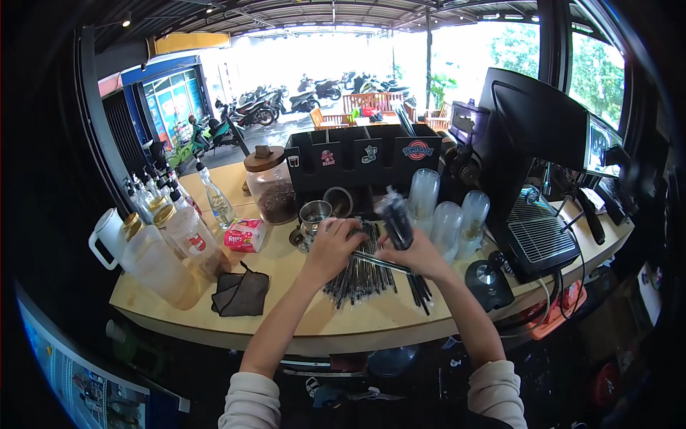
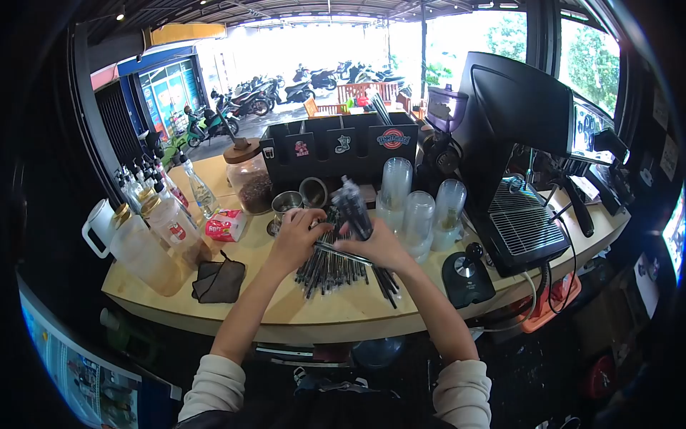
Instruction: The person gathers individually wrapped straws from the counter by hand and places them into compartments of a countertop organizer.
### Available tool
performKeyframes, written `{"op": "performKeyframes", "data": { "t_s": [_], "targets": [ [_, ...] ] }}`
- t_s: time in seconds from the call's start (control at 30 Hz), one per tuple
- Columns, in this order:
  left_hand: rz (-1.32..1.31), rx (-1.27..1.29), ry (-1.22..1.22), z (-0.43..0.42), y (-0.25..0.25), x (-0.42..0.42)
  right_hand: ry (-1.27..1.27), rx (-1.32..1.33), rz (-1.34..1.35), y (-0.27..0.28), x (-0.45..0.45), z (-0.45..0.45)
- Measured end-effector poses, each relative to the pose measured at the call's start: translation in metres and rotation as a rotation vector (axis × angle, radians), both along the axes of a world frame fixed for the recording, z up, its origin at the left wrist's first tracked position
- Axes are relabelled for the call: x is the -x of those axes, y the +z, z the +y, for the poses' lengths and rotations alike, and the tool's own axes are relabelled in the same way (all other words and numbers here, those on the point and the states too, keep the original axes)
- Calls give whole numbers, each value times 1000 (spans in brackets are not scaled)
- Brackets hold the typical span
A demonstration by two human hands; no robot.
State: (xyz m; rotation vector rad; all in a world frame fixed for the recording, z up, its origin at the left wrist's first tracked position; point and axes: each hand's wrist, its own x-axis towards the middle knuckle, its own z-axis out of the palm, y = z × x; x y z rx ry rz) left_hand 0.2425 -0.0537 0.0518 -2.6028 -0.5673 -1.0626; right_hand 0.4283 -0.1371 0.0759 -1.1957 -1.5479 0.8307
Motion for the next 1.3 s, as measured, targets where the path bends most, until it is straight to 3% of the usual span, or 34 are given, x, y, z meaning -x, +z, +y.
{"op": "performKeyframes", "data": {
  "t_s": [0.1, 0.23, 0.3, 0.33, 0.37, 0.43, 0.5, 0.57, 0.6, 0.73, 0.83, 1.0, 1.1, 1.13, 1.23, 1.3],
  "targets": [
    [38, -147, 117, -1, 7, -6, 86, -16, -163, -3, 7, -1],
    [-32, -99, 110, -16, 25, -11, 81, 0, -209, -12, 5, 3],
    [-447, -91, 177, -19, 27, -16, 20, 49, -148, -8, 3, 1],
    [-595, 6, 97, -19, 26, -15, -37, 101, -85, -6, 2, -1],
    [-593, 5, 94, -17, 24, -18, -40, 100, -83, -2, 3, -4],
    [-804, 373, -264, -9, 14, -26, -220, 78, -36, 4, 3, -10],
    [-769, 507, -329, -4, 2, -36, -206, 6, -57, -10, -5, -1],
    [-758, 896, -462, -10, -3, -50, -195, -69, -79, -30, -12, 12],
    [-743, 935, -546, -5, -12, -58, -182, -121, -10, -41, -14, 18],
    [-605, 983, -709, -10, -10, -82, -143, -339, 168, -53, -12, 19],
    [-548, 1048, -717, -13, -10, -102, -260, -316, 224, -52, -8, 12],
    [-535, 1125, -649, -10, -7, -125, -257, -280, 154, -58, -28, 26],
    [-495, 1008, -546, -10, -13, -132, -305, -327, 184, -80, -23, 30],
    [-506, 1062, -565, -11, -17, -134, -319, -378, 399, -84, -14, 34],
    [-504, 1124, -533, -13, -31, -135, -342, -405, 439, -98, -21, 27],
    [-487, 1135, -484, -11, -39, -135, -320, -248, 415, -116, -26, 33]
  ]
}}
